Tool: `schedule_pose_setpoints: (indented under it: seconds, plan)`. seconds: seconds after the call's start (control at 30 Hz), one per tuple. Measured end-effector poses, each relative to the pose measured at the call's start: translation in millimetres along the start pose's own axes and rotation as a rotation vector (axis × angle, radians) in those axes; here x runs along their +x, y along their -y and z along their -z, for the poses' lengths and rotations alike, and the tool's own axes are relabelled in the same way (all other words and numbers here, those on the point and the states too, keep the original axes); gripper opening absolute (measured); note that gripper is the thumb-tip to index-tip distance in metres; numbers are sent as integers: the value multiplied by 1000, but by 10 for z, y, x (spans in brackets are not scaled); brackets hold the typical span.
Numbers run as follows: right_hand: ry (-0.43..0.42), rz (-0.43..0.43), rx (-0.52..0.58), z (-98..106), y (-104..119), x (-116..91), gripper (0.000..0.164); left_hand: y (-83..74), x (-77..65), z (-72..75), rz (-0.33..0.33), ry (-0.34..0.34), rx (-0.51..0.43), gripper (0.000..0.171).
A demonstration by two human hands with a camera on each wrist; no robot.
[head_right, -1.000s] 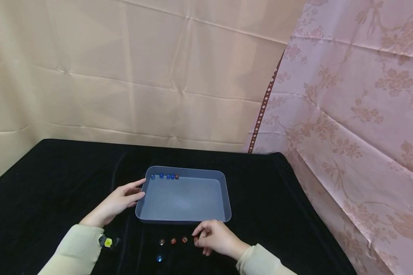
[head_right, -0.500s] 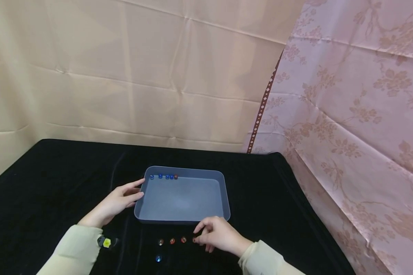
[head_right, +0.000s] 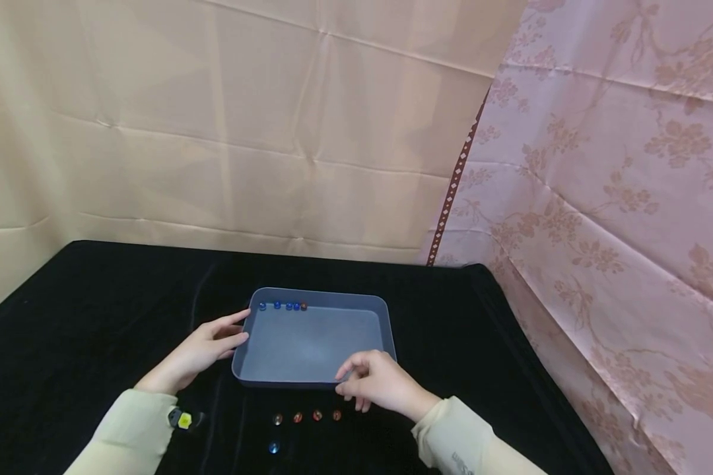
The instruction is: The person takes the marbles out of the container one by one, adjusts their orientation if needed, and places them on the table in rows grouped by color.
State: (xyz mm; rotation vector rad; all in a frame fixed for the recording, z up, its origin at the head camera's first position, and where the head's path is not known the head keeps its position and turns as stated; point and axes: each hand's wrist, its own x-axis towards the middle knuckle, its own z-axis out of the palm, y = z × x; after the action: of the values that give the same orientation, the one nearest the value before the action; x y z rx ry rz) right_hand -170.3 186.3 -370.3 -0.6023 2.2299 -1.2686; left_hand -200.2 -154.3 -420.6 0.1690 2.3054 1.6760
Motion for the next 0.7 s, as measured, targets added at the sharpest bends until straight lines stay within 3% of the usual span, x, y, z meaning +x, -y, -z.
schedule_pose_setpoints:
  seconds: [0.7]
  plan:
    - [-60,0,-1,145,122,270,31,3,10,9,-1,2,7,57]
